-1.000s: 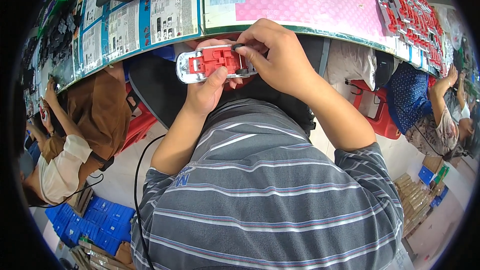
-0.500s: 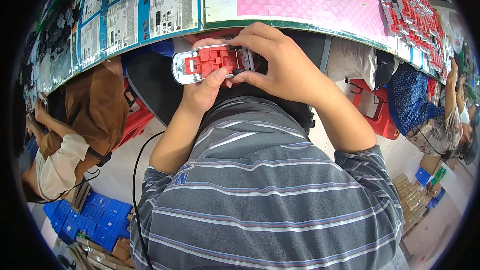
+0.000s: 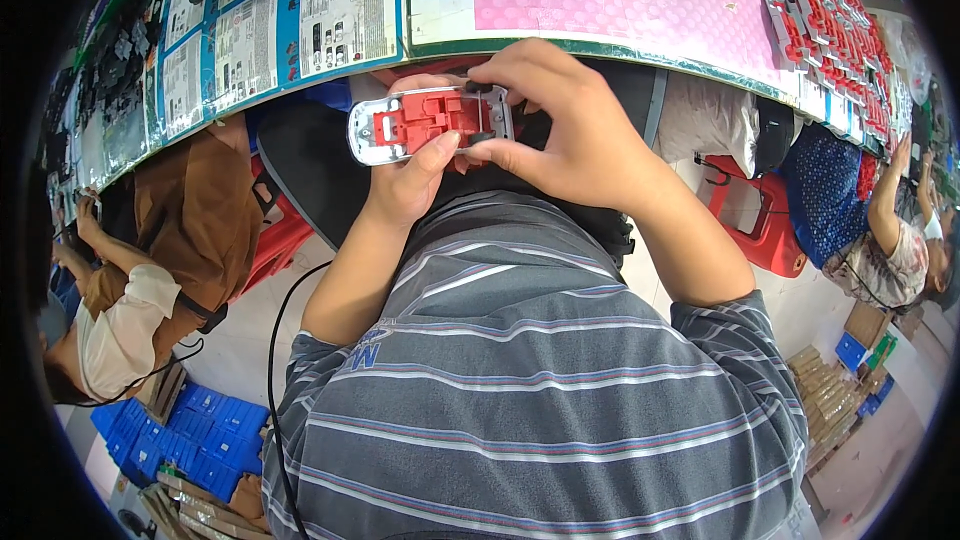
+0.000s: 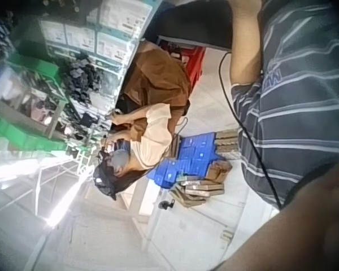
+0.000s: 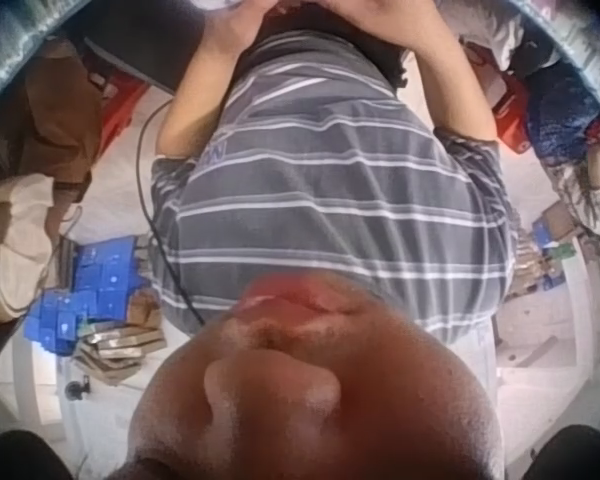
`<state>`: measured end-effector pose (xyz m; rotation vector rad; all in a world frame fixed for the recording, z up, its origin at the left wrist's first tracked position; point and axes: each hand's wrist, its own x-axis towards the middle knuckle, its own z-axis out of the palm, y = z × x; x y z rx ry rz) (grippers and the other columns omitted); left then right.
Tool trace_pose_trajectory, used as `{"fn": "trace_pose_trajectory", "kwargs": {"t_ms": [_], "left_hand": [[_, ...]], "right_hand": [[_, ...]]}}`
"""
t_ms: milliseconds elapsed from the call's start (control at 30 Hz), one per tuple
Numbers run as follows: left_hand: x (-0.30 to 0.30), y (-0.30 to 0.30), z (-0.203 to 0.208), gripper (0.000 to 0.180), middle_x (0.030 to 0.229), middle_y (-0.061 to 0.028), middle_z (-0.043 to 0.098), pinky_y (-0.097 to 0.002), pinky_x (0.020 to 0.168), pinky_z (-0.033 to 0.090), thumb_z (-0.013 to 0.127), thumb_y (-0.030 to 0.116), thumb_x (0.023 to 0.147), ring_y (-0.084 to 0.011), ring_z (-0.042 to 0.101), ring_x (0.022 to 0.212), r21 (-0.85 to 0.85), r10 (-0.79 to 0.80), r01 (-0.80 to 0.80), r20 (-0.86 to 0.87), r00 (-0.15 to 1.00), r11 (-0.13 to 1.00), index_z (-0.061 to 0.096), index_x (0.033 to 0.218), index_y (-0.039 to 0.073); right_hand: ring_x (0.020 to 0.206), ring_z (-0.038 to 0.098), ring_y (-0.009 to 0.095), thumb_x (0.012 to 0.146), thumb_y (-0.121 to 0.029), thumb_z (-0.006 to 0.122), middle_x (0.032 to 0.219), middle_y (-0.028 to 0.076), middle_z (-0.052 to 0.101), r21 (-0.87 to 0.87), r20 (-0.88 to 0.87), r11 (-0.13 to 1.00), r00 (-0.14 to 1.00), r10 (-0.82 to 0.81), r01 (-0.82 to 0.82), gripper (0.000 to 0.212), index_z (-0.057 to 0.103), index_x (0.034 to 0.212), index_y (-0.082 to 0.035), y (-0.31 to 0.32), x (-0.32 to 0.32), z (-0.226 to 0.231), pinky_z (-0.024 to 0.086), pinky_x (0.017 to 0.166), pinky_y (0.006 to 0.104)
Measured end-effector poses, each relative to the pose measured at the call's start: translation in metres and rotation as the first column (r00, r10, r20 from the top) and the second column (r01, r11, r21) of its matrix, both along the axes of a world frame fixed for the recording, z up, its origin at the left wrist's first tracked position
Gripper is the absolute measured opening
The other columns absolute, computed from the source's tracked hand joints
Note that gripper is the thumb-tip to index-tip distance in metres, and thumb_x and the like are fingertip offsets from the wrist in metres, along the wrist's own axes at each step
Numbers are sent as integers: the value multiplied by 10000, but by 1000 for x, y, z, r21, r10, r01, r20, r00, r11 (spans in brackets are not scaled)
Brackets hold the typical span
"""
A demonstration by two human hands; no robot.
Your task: The person assembles toy cars by taking car chassis, inserting wheel axles from a tray into the car bodies by hand, and placing the assembled cars onto the workstation.
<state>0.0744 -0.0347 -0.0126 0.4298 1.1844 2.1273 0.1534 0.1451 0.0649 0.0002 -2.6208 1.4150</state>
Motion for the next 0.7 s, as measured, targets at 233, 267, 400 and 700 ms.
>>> {"fn": "trace_pose_trajectory", "kwargs": {"t_ms": [233,267,400,700], "left_hand": [[3,-1,-18,499,1109,-82,649,-319,830,555,752,148,885,-175,659,965,-116,-106,85,-190,976,990,489,1288,19],[2,-3,-19,430,1150,-75,645,-347,878,546,723,88,889,-193,651,1025,-202,-166,82,-442,881,976,534,1270,28],[6,-3,-18,354,1160,-94,644,-352,901,539,689,35,883,-205,633,1063,-226,-135,81,-233,963,971,578,1219,25],[7,0,-7,426,986,-97,677,-219,564,509,695,76,879,-111,652,703,-100,-184,191,69,980,977,522,1266,27]], "right_hand": [[910,617,258,704,-185,863,1128,142,633,50,-157,996,985,77,-70,579,634,1201,4,-20,-21,6,510,833,345],[959,624,311,695,-190,866,1118,151,637,103,-152,993,986,67,-52,565,642,1181,-6,-26,-25,3,515,870,377],[1003,600,333,685,-200,863,1099,144,634,187,-51,980,995,86,-75,562,641,1168,-16,-31,-31,2,513,877,397],[854,634,194,773,-108,813,939,114,669,31,-145,990,981,-132,138,352,667,1062,30,14,-4,4,503,755,290]]}}
